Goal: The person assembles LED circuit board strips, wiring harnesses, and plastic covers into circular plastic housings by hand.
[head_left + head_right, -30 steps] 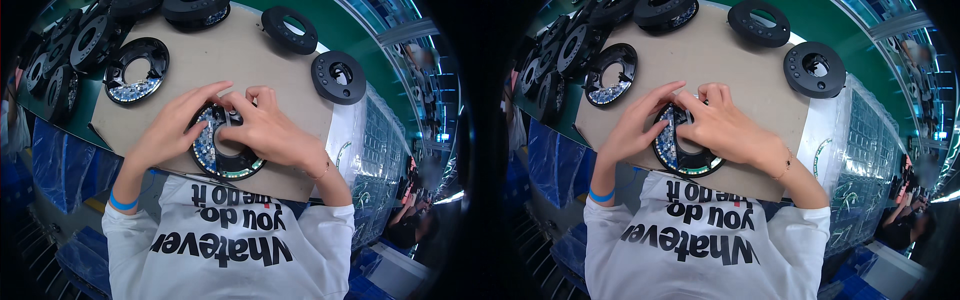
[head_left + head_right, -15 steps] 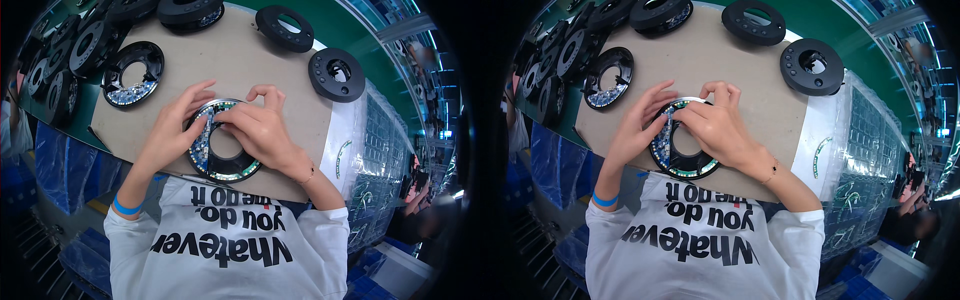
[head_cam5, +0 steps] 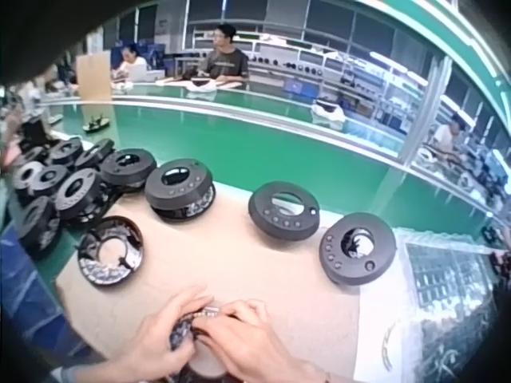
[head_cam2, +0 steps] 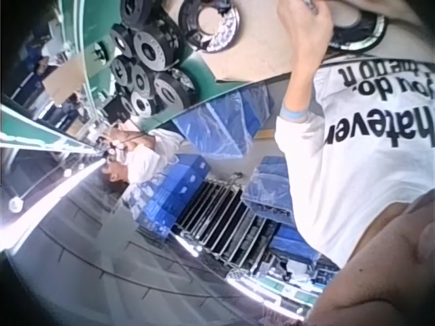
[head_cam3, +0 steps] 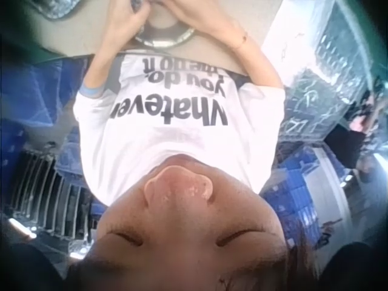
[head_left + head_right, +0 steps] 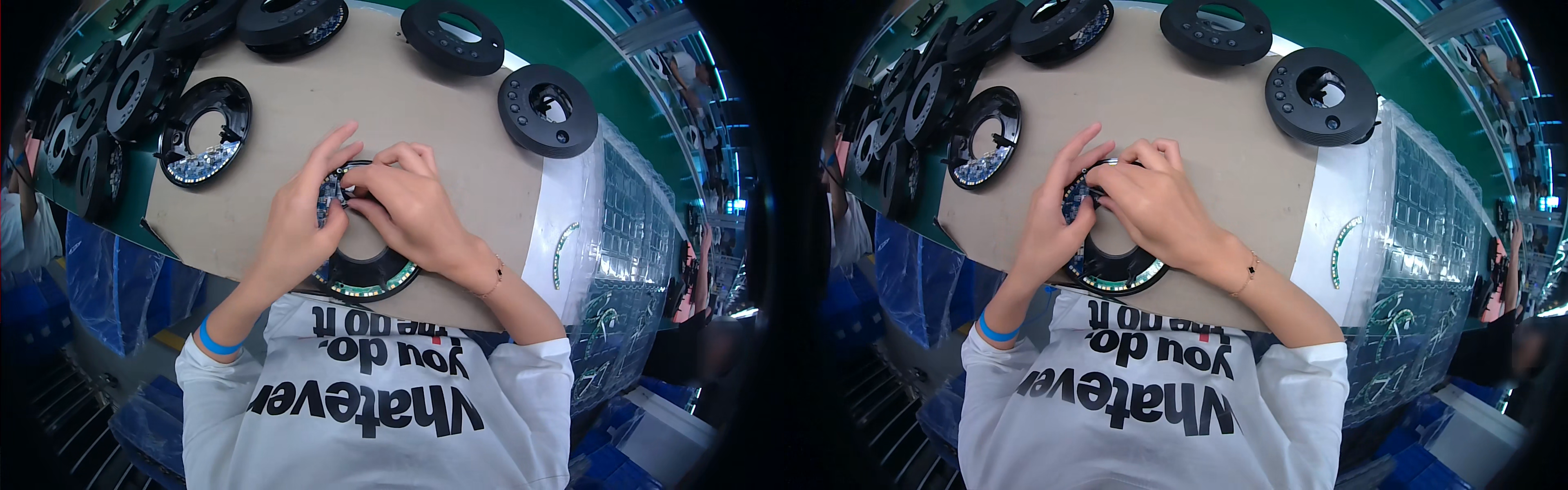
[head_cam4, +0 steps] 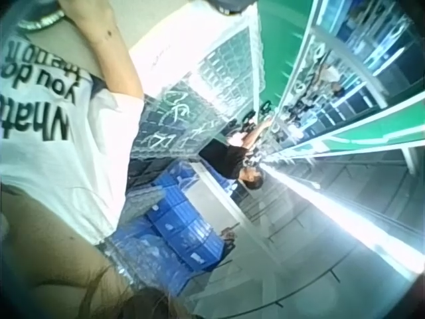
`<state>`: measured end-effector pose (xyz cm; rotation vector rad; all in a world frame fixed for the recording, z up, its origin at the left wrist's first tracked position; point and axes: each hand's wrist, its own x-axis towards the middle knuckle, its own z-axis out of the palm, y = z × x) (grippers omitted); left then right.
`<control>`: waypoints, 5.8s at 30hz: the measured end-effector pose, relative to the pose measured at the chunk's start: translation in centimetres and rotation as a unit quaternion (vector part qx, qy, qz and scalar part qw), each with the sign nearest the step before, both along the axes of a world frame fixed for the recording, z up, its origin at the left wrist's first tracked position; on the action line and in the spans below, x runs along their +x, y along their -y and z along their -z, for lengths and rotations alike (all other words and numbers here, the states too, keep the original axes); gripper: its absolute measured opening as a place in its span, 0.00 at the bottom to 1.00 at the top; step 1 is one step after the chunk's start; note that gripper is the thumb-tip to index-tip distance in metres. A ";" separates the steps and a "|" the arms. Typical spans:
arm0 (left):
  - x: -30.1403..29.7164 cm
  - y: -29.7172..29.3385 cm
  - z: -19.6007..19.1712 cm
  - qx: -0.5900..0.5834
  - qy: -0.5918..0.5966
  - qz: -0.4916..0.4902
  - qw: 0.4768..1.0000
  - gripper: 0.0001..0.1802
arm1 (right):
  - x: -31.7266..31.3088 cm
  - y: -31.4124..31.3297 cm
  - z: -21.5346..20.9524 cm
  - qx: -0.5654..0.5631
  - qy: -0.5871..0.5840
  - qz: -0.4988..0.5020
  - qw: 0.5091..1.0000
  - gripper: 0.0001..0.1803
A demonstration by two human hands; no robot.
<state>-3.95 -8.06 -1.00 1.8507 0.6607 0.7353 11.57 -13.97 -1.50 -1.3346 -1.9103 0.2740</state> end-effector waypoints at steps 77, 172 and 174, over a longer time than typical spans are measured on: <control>-3.6 0.8 -1.3 0.090 -0.116 -0.065 0.987 0.18 | -0.6 -0.3 -0.8 0.101 0.123 -0.022 0.987 0.04; -4.0 1.0 -0.1 0.161 -0.144 -0.091 0.972 0.14 | -0.5 -0.4 -0.5 0.078 0.101 -0.053 0.990 0.05; -4.1 1.0 -0.1 0.162 -0.145 -0.090 0.972 0.14 | -0.5 -0.4 -0.5 0.080 0.102 -0.051 0.990 0.05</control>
